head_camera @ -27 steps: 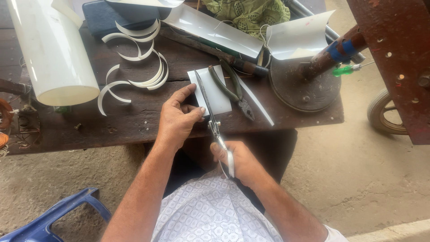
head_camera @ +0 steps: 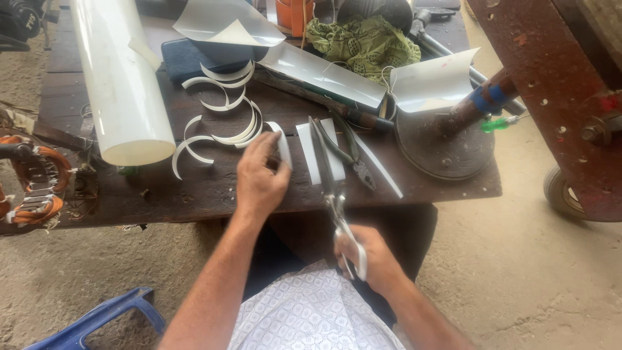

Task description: The person folds a white plastic sheet and uses shears to cut it into strips. The person repeatedly cuts the sheet into smaller pieces and strips, placing the cut pieces on the workbench.

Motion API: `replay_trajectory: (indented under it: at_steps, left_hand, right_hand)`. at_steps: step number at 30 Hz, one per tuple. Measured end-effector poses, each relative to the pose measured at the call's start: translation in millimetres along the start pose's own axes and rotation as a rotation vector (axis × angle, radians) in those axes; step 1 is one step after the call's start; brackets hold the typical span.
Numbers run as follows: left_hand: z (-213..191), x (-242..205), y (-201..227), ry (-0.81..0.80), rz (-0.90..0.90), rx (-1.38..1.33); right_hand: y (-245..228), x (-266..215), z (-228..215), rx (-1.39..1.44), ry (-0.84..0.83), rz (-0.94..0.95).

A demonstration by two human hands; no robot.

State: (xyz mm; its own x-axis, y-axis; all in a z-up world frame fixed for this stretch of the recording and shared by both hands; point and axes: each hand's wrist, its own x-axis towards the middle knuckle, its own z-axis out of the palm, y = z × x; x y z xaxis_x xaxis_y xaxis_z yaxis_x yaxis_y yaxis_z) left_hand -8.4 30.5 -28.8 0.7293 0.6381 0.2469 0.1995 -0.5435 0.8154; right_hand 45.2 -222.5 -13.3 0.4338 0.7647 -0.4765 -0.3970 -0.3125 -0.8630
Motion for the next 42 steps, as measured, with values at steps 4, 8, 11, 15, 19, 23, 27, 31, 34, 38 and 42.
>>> replay_trajectory:
  at_steps: [4,8,11,15,19,23,27,31,34,38,42]
  left_hand:
    - [-21,17,-20,-0.026,0.008,0.196]
    - [-44,31,-21,0.013,0.223,0.506]
    - [-58,31,-13,0.082,0.313,0.631]
    - [-57,17,3,0.111,0.250,0.460]
    - [-26,1,31,-0.162,-0.251,-0.034]
    - [1,0,54,-0.100,-0.357,-0.271]
    - [9,9,61,-0.103,-0.404,-0.293]
    - [16,15,62,-0.105,-0.429,-0.291]
    - [22,15,59,-0.131,-0.349,-0.239]
    - [22,18,46,-0.156,-0.378,-0.268]
    - [11,13,34,-0.107,-0.524,-0.634]
  right_hand:
    - [18,-27,-19,-0.020,-0.030,-0.051]
    - [37,-45,-32,-0.050,0.026,0.023]
    - [48,-50,-37,-0.037,-0.010,0.005]
    - [57,-64,-46,-0.061,-0.092,0.077]
    - [51,-75,-51,0.001,-0.142,0.205]
    - [44,-77,-45,0.094,-0.072,0.234]
    - [37,-76,-38,0.216,-0.065,0.238]
    - [36,-74,-33,0.248,-0.086,0.225]
    - [39,-73,-29,0.113,-0.011,0.267]
    - [43,-74,-34,-0.011,-0.084,0.297]
    - [43,-72,-36,-0.233,-0.133,0.306]
